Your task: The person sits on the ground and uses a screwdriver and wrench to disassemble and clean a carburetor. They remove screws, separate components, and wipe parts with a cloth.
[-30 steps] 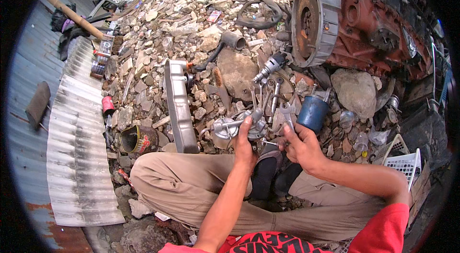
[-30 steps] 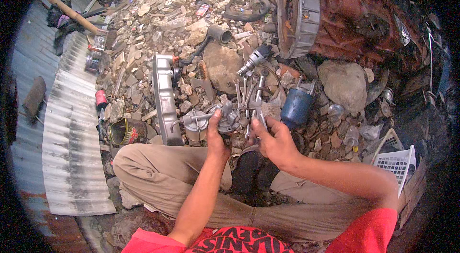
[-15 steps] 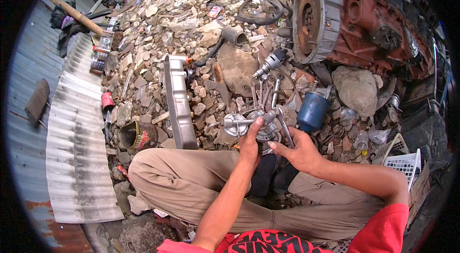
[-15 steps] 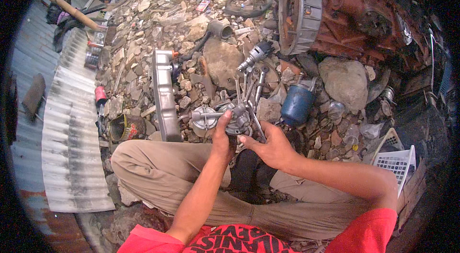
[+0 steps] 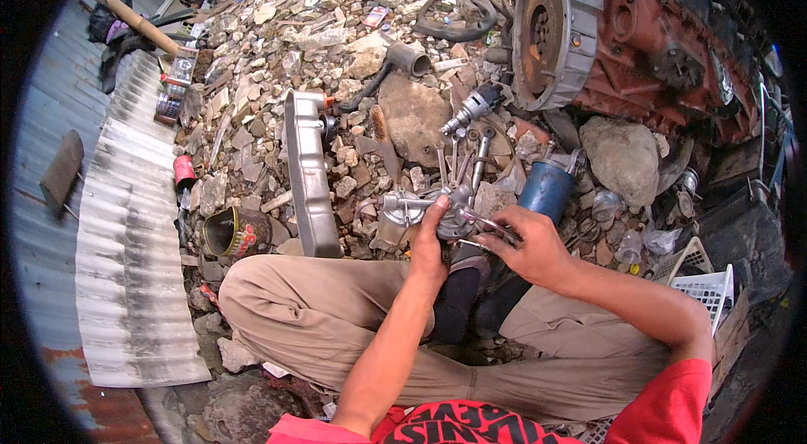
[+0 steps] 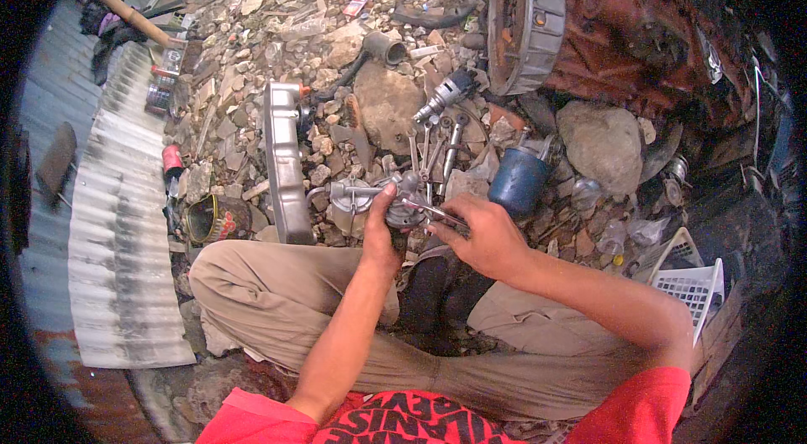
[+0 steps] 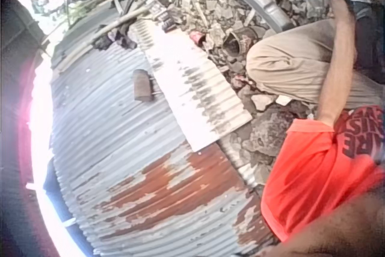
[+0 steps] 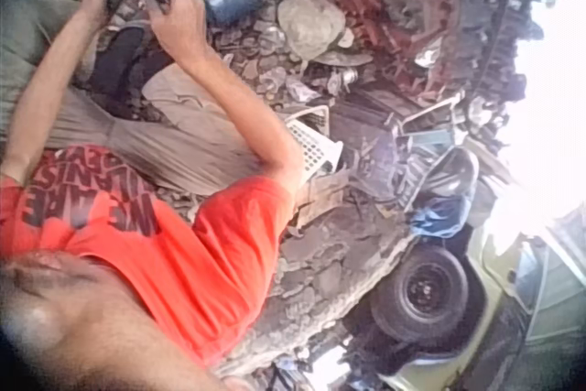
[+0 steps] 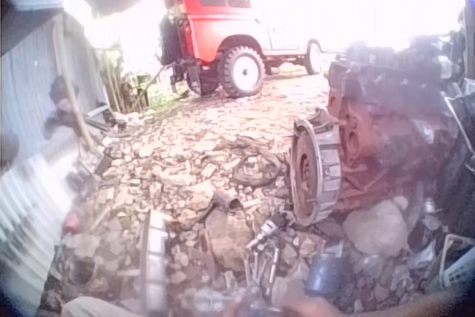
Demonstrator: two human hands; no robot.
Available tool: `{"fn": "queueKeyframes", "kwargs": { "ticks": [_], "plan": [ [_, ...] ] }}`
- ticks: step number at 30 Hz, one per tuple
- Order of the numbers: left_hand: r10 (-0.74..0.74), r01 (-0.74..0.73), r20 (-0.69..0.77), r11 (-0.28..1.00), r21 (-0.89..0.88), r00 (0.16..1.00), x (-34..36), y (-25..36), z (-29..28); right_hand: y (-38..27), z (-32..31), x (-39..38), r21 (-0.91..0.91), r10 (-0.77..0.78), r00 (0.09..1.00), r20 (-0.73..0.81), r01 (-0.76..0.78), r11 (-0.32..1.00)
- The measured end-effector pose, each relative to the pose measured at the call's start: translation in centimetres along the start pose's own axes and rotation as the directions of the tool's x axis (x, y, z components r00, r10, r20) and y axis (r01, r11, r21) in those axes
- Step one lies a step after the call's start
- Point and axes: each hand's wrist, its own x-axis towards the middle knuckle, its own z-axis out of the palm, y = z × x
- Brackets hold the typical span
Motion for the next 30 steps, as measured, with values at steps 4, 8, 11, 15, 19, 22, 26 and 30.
{"fn": "queueKeyframes", "kwargs": {
  "ticks": [4, 8, 11, 15, 19, 22, 26, 30],
  "plan": [
    [-0.037, 0.038, 0.010, 0.999, -0.038, 0.999, 0.5, 0.3, -0.9, 0.6, -2.5, 1.1, 0.085, 0.045, 0.987, 0.154, -0.059, 0.995],
    [-0.009, 0.010, 0.016, 0.999, -0.037, 1.000, 0.6, 1.3, -1.3, 1.5, -5.6, 2.7, 0.090, 0.089, 0.894, 0.440, -0.143, 0.986],
    [-0.062, 0.065, 0.078, 0.997, -0.035, 0.995, 0.4, 1.9, -1.9, 1.6, -7.2, 3.2, 0.024, 0.115, 0.809, 0.577, -0.157, 0.987],
    [-0.163, 0.162, 0.126, 0.987, 0.020, 0.979, -0.1, 2.1, -0.6, 2.9, -7.4, 3.3, 0.063, 0.086, 0.742, 0.665, -0.170, 0.983],
    [-0.303, 0.295, 0.186, 0.953, 0.073, 0.935, 0.0, 1.1, -0.8, 3.9, -6.9, 2.8, 0.099, 0.090, 0.681, 0.726, -0.234, 0.967],
    [-0.347, 0.330, 0.129, 0.934, 0.136, 0.929, -0.1, 0.7, -0.4, 4.0, -6.4, 2.2, 0.103, 0.087, 0.684, 0.724, -0.232, 0.967],
    [-0.329, 0.298, 0.032, 0.888, 0.349, 0.944, 0.8, 0.4, -1.2, 3.1, -6.6, 2.4, -0.113, 0.231, 0.674, 0.702, -0.215, 0.970],
    [-0.157, 0.157, -0.038, 0.881, 0.445, 0.987, 1.0, -0.1, -0.3, 1.8, -4.1, 0.3, -0.284, 0.146, 0.867, 0.476, -0.006, 0.959]
  ]
}}
